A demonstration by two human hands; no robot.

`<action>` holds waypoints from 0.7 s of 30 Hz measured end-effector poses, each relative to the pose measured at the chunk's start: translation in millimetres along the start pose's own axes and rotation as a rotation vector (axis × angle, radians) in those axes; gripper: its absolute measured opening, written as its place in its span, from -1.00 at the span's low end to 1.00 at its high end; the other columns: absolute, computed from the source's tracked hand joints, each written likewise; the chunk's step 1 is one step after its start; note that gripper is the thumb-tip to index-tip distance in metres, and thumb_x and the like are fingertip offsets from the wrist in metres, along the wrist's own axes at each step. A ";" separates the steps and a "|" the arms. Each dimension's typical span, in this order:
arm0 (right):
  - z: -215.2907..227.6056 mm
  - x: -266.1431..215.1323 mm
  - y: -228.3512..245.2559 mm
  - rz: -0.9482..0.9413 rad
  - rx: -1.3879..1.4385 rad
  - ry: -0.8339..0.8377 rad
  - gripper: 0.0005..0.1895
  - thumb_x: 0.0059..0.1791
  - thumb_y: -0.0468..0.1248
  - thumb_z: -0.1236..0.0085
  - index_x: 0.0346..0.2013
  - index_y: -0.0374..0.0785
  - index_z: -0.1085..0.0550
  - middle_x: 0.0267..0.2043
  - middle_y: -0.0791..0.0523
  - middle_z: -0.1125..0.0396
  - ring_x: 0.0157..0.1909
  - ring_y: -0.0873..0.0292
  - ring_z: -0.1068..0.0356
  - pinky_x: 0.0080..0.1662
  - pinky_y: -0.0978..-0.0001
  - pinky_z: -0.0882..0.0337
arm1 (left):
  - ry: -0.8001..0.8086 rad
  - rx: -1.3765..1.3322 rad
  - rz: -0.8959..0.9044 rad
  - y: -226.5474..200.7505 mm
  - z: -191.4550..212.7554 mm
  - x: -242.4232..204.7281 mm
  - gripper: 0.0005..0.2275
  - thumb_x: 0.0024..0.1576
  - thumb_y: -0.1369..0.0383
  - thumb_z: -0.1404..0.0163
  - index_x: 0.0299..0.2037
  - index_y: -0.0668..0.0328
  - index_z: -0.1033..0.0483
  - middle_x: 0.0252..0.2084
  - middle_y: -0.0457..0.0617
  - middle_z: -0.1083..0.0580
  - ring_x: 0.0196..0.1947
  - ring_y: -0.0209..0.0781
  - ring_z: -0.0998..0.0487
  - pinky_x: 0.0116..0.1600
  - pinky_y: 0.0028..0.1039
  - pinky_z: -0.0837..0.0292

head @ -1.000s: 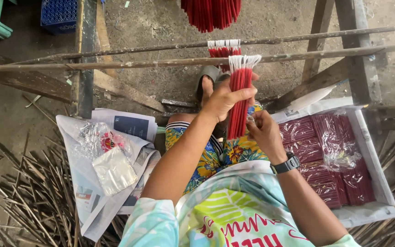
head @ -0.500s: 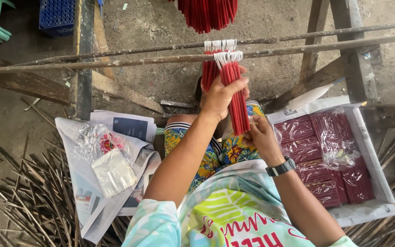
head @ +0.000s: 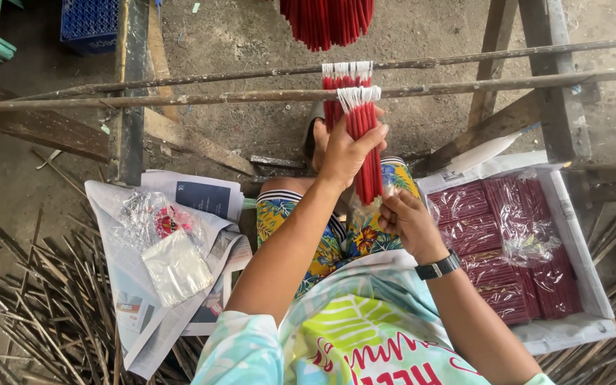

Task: The person picks up a bundle of incense sticks from a wooden rack and places them into a clear plastic bag, repeating the process with another bundle before placing the bags into a white box.

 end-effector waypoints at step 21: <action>-21.1 0.1 25.4 0.039 0.288 0.310 -0.90 -0.04 -0.25 0.18 -0.40 -0.20 -0.19 -0.60 0.24 0.03 -0.63 0.31 -0.18 -0.56 0.59 -0.21 | -0.005 0.019 0.039 9.2 20.3 -34.3 -0.76 -0.02 0.30 -0.05 -0.23 0.25 -0.38 -0.42 0.09 -0.43 -0.35 -0.30 -0.42 -0.18 -0.34 -0.38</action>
Point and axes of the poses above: each hand's wrist, its own x-axis towards the middle knuckle, its own z-axis out of the back of the hand, y = z × x, the point moved 5 cm from there along x, towards the middle knuckle
